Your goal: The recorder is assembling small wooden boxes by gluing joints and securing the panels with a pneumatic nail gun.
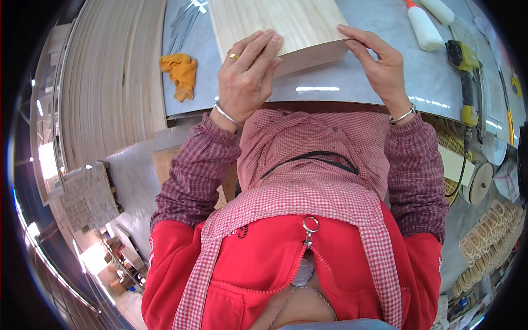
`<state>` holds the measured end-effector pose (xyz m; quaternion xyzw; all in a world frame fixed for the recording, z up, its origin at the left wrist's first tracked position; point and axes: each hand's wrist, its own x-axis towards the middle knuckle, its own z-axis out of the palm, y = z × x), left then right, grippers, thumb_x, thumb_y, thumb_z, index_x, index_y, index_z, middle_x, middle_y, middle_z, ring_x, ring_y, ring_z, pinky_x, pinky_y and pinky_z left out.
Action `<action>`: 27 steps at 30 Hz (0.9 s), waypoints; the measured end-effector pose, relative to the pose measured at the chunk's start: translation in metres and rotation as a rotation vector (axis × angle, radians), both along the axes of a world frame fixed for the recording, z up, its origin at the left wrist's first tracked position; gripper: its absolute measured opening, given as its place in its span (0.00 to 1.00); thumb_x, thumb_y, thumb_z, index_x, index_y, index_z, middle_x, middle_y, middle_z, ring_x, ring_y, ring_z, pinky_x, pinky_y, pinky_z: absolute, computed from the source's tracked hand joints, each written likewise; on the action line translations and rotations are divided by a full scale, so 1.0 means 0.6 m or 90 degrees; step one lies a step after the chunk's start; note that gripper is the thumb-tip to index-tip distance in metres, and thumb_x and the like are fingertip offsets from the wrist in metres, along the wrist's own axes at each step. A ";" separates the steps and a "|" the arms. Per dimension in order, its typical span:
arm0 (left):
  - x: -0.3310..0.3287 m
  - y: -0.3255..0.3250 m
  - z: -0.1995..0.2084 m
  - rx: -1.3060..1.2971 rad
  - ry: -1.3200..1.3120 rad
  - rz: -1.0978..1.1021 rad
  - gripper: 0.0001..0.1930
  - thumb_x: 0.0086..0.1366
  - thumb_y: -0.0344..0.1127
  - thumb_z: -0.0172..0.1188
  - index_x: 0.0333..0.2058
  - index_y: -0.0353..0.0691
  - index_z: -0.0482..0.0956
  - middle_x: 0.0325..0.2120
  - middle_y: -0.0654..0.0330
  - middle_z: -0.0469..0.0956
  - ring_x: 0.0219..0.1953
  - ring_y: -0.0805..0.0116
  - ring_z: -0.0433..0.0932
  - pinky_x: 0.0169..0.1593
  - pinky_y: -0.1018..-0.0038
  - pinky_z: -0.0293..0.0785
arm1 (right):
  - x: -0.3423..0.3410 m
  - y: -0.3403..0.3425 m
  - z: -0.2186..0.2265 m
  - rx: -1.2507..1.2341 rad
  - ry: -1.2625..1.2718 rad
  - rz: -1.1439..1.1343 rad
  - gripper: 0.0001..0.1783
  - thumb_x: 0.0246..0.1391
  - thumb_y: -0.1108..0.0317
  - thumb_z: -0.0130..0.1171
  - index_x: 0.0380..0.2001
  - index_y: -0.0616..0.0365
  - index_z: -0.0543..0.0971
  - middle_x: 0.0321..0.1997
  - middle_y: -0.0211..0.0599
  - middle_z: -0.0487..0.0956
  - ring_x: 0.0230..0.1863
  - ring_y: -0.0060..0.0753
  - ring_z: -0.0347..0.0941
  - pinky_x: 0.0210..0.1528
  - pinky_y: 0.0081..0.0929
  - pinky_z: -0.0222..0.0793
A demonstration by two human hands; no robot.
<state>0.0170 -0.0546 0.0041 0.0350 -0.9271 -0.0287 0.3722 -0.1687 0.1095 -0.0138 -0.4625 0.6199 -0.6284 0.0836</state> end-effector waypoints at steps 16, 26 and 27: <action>0.000 0.000 -0.004 0.025 -0.004 0.002 0.20 0.51 0.26 0.65 0.46 0.42 0.81 0.47 0.62 0.78 0.47 0.64 0.77 0.48 0.74 0.75 | -0.025 -0.006 -0.002 -0.014 -0.041 0.054 0.13 0.51 0.81 0.58 0.38 0.54 0.85 0.38 0.26 0.84 0.34 0.18 0.78 0.41 0.10 0.73; 0.003 0.000 -0.004 0.026 0.005 0.002 0.20 0.51 0.26 0.65 0.46 0.42 0.81 0.46 0.61 0.79 0.47 0.64 0.77 0.48 0.74 0.75 | -0.023 -0.006 0.000 -0.013 -0.043 0.058 0.13 0.50 0.82 0.57 0.36 0.54 0.85 0.38 0.26 0.84 0.33 0.18 0.78 0.41 0.09 0.74; 0.003 0.000 -0.004 0.023 0.005 0.002 0.20 0.51 0.26 0.65 0.46 0.42 0.81 0.46 0.61 0.79 0.47 0.64 0.77 0.48 0.74 0.75 | -0.024 -0.007 -0.001 -0.012 -0.043 0.059 0.13 0.50 0.81 0.58 0.37 0.54 0.85 0.38 0.26 0.84 0.33 0.18 0.78 0.41 0.09 0.74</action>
